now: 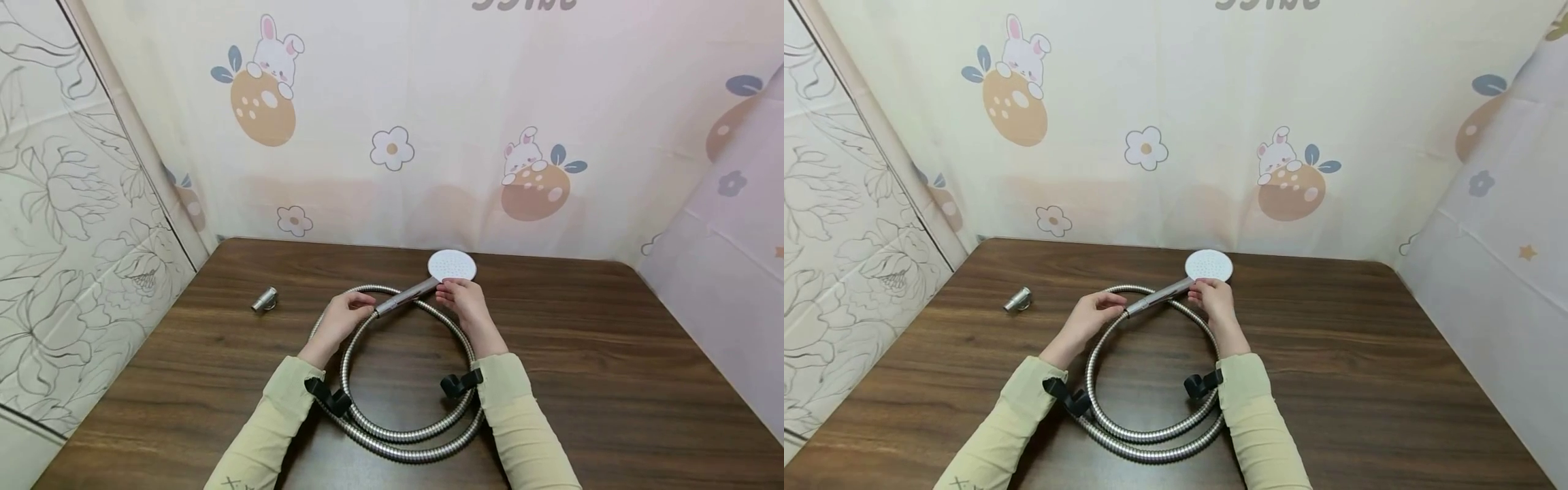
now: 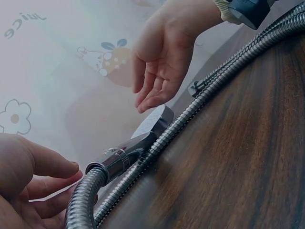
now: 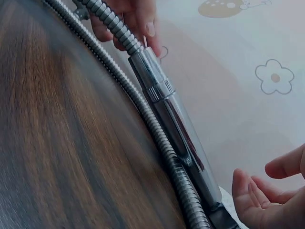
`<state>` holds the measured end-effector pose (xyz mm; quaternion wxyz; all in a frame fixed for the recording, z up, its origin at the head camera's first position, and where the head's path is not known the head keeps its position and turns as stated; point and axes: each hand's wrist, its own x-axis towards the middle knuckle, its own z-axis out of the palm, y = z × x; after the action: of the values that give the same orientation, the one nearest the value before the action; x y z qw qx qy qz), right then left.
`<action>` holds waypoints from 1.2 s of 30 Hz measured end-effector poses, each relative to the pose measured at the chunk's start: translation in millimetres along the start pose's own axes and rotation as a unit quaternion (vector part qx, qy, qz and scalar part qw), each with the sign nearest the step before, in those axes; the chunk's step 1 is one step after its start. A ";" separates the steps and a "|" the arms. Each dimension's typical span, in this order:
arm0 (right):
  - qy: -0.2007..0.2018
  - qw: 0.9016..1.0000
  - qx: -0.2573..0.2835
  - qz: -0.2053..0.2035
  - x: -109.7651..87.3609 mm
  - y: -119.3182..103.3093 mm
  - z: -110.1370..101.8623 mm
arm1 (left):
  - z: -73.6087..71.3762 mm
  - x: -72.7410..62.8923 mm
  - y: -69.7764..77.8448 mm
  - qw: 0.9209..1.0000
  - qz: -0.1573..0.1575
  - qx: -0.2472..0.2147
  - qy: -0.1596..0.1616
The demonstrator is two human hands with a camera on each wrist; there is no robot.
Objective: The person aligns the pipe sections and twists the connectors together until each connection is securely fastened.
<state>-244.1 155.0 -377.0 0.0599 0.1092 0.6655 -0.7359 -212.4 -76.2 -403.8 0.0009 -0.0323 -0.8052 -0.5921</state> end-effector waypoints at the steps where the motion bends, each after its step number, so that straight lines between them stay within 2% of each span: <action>1: 0.001 1.000 -0.005 0.001 0.3 -0.3 -0.4 | -0.5 0.0 0.0 1.000 -0.001 0.003 -0.001; 6: 0.009 1.000 -0.026 -0.010 0.9 -2.7 -1.0 | -4.9 -0.5 2.1 1.000 -0.016 0.006 0.002; 13: 0.015 0.998 -0.048 -0.025 0.2 -6.3 -2.3 | -10.5 1.9 3.6 1.000 -0.014 -0.004 0.010; 20: 0.024 0.997 -0.065 -0.032 -0.9 -9.8 -8.7 | -16.8 4.0 3.1 1.000 -0.019 0.006 0.020; 29: 0.022 0.996 -0.073 -0.041 -1.6 -15.5 -17.8 | -24.2 5.1 3.6 0.999 -0.032 0.006 0.027; 36: 0.016 0.993 -0.110 -0.041 -4.2 -16.4 -27.5 | -30.3 6.4 4.0 0.999 -0.036 0.005 0.023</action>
<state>-241.6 183.8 -362.5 0.0307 0.0868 0.7473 -0.6580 -219.8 -103.5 -390.7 -0.0012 0.0103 -0.8086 -0.5883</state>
